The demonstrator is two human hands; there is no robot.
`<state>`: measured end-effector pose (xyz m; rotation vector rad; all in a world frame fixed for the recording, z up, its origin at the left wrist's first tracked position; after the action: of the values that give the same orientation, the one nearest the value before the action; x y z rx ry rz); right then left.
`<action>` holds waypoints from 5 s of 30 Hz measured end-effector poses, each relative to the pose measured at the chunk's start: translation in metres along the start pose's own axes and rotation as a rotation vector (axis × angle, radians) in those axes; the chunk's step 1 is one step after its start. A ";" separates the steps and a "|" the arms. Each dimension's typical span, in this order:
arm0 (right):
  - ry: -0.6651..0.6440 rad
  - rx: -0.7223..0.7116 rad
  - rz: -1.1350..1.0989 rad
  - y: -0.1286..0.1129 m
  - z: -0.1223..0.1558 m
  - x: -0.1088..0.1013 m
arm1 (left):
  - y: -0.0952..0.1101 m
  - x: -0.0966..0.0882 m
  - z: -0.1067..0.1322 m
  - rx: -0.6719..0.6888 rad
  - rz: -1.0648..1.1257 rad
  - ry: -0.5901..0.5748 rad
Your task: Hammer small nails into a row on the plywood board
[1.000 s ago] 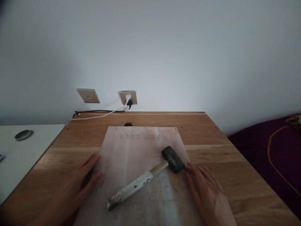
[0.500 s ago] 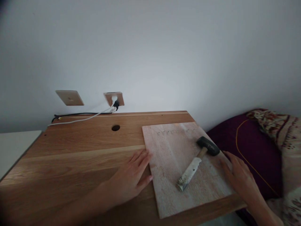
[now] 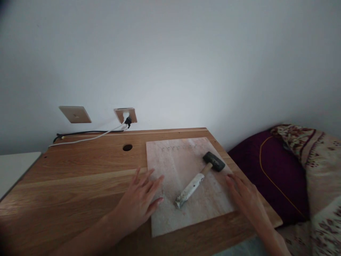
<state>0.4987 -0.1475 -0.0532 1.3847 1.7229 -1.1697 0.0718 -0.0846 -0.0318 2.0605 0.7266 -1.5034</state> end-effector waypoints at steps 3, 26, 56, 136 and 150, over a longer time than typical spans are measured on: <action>-0.077 -0.139 -0.003 -0.037 0.010 0.016 | -0.028 -0.011 0.027 -0.138 -0.107 0.013; -0.417 -0.307 -0.307 -0.245 -0.164 0.083 | -0.184 -0.038 0.085 -0.473 0.055 -0.027; -0.715 -0.437 -0.202 -0.314 -0.185 0.090 | -0.176 -0.038 0.031 -0.350 -0.047 -0.260; -0.532 0.063 -0.857 -0.326 -0.010 0.092 | -0.170 -0.129 0.264 -1.463 0.190 0.139; -0.335 -0.625 -0.537 -0.390 0.003 0.098 | -0.210 -0.144 0.301 -1.413 -0.138 -0.028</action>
<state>0.0969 -0.1309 -0.0436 0.3423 2.0170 -0.9221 -0.3157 -0.1462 0.0075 0.8904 1.3746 -0.6143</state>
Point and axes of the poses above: each hand's wrist, its own z-axis away from the middle knuckle, its own x-axis out of the palm, y = z × x, the point moved 1 cm from there along -z, towards the middle knuckle, and after that the axes turned 8 degrees about -z, right-handed, at the moved point
